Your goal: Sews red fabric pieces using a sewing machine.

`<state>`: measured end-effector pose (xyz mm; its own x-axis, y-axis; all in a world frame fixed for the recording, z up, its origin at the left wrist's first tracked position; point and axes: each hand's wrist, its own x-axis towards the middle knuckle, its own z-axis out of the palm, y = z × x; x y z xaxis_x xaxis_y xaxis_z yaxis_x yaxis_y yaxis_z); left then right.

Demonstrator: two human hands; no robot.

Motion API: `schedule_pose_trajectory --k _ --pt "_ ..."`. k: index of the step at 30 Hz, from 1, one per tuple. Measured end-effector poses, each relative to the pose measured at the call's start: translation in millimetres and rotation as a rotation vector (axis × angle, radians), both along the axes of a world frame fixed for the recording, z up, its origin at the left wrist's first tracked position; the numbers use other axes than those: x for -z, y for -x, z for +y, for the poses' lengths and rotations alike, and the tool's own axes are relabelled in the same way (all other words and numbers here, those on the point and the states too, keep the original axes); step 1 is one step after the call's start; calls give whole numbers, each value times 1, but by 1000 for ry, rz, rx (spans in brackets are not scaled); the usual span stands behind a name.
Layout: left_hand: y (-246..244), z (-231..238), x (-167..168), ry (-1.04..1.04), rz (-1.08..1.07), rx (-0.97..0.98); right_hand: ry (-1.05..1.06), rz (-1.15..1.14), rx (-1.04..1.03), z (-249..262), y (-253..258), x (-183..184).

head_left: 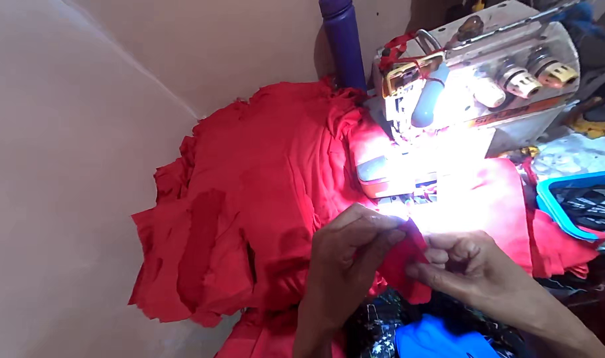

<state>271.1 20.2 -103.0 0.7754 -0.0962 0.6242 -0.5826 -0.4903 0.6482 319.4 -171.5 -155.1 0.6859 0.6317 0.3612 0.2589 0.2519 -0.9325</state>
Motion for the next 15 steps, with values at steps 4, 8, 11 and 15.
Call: schedule_pose_trajectory --k 4,8,11,15 --pt "-17 6 -5 -3 -66 -62 7 -20 91 6 1 9" --pt "-63 11 0 -47 -81 -125 121 -142 406 14 -13 19" --pt "-101 8 24 -44 -2 -176 121 -18 543 26 -37 34" --pt "-125 -5 52 -237 106 -390 273 30 628 35 -53 52"
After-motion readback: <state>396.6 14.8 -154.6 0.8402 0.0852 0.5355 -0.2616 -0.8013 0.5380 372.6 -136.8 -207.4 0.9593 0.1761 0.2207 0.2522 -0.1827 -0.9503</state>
